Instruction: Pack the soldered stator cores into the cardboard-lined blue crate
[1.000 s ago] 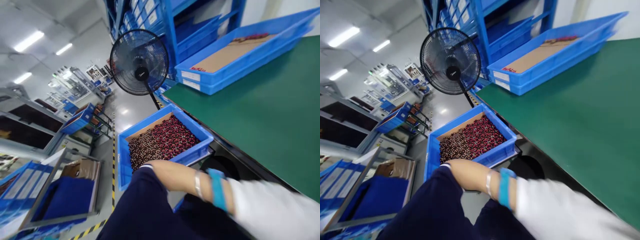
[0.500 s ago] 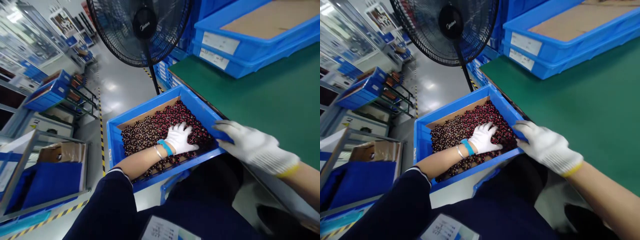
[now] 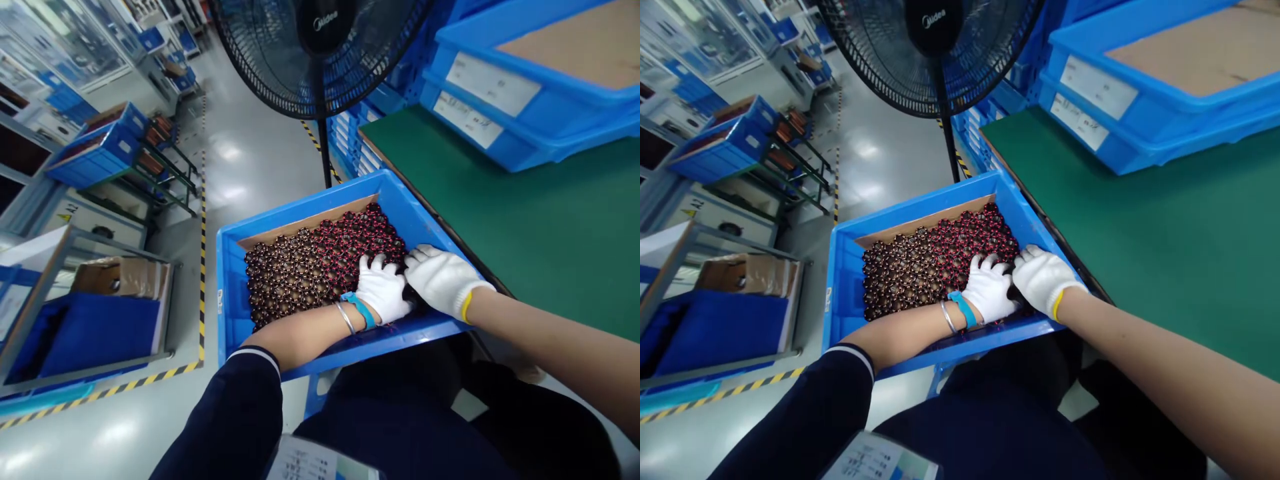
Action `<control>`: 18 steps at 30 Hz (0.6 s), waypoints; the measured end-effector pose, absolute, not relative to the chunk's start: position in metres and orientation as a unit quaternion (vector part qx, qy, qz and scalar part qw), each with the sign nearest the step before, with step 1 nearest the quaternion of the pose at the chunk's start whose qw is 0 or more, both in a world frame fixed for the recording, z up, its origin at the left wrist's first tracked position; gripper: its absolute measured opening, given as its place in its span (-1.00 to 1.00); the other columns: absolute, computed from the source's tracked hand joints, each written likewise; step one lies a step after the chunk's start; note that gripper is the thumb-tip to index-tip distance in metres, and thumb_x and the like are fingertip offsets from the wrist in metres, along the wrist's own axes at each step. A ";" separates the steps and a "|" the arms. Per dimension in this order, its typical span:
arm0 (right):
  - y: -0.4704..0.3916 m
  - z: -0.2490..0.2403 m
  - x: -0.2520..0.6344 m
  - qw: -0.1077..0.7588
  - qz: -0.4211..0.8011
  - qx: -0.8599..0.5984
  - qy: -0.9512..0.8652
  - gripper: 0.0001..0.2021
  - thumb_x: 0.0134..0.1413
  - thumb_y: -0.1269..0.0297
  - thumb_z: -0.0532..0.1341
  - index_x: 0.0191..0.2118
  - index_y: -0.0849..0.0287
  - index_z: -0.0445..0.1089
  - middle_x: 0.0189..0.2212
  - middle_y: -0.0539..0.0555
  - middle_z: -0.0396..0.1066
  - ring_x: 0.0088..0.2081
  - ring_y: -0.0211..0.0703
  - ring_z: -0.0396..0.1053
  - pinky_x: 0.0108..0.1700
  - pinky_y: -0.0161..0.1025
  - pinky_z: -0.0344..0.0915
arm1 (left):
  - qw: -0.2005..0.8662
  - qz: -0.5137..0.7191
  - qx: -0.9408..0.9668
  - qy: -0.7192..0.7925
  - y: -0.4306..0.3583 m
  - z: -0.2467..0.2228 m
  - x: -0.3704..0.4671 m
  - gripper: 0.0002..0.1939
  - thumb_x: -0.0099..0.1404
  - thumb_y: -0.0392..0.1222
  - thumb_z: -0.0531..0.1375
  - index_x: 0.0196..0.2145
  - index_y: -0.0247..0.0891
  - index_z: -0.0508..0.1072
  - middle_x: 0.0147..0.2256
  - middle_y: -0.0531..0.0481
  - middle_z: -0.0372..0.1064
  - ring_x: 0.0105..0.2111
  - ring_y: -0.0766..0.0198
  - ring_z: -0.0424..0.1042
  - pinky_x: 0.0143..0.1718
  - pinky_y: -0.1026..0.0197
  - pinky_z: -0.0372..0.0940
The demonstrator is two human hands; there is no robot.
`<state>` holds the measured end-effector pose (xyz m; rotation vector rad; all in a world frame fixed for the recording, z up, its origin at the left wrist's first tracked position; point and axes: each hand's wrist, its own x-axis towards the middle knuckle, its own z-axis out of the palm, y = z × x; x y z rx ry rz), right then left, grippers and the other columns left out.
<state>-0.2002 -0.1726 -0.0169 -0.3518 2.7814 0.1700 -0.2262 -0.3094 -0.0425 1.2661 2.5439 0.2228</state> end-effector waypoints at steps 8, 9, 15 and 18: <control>-0.172 -0.025 -0.213 0.191 0.094 -0.144 0.966 -0.59 0.22 0.46 0.02 0.02 0.44 0.55 0.11 0.41 0.36 0.21 0.16 0.31 0.34 0.03 0.09 | 0.174 0.051 0.446 0.877 -0.305 -0.043 -0.232 -0.49 0.33 0.08 0.16 0.08 -0.31 0.48 0.10 -0.25 0.39 0.26 -0.13 0.16 0.36 -0.33 -0.13; -0.171 -0.029 -0.215 0.194 0.097 -0.141 0.966 -0.60 0.20 0.42 0.08 0.02 0.45 0.54 0.09 0.42 0.37 0.19 0.16 0.32 0.34 0.03 0.10 | 0.177 0.052 0.446 0.876 -0.306 -0.044 -0.231 -0.50 0.32 0.10 0.17 0.08 -0.26 0.48 0.12 -0.22 0.38 0.28 -0.13 0.13 0.36 -0.33 -0.13; -0.168 -0.041 -0.218 0.180 0.097 -0.147 0.968 -0.66 0.12 0.42 0.13 -0.08 0.33 0.60 0.00 0.35 0.45 0.13 0.11 0.39 0.33 0.05 0.13 | 0.193 0.038 0.448 0.872 -0.306 -0.043 -0.222 -0.32 0.33 0.13 0.13 0.28 -0.29 0.26 0.21 -0.21 0.29 0.34 -0.22 -0.01 0.35 -0.36 -0.19; -0.162 -0.048 -0.219 0.152 0.089 -0.152 0.973 -0.60 0.09 0.53 0.05 -0.13 0.27 0.61 -0.03 0.34 0.47 0.10 0.06 0.42 0.29 0.04 0.20 | 0.214 0.002 0.450 0.867 -0.297 -0.039 -0.223 -0.29 0.32 0.13 0.12 0.27 -0.41 0.28 0.21 -0.28 0.30 0.37 -0.26 -0.10 0.36 -0.34 -0.24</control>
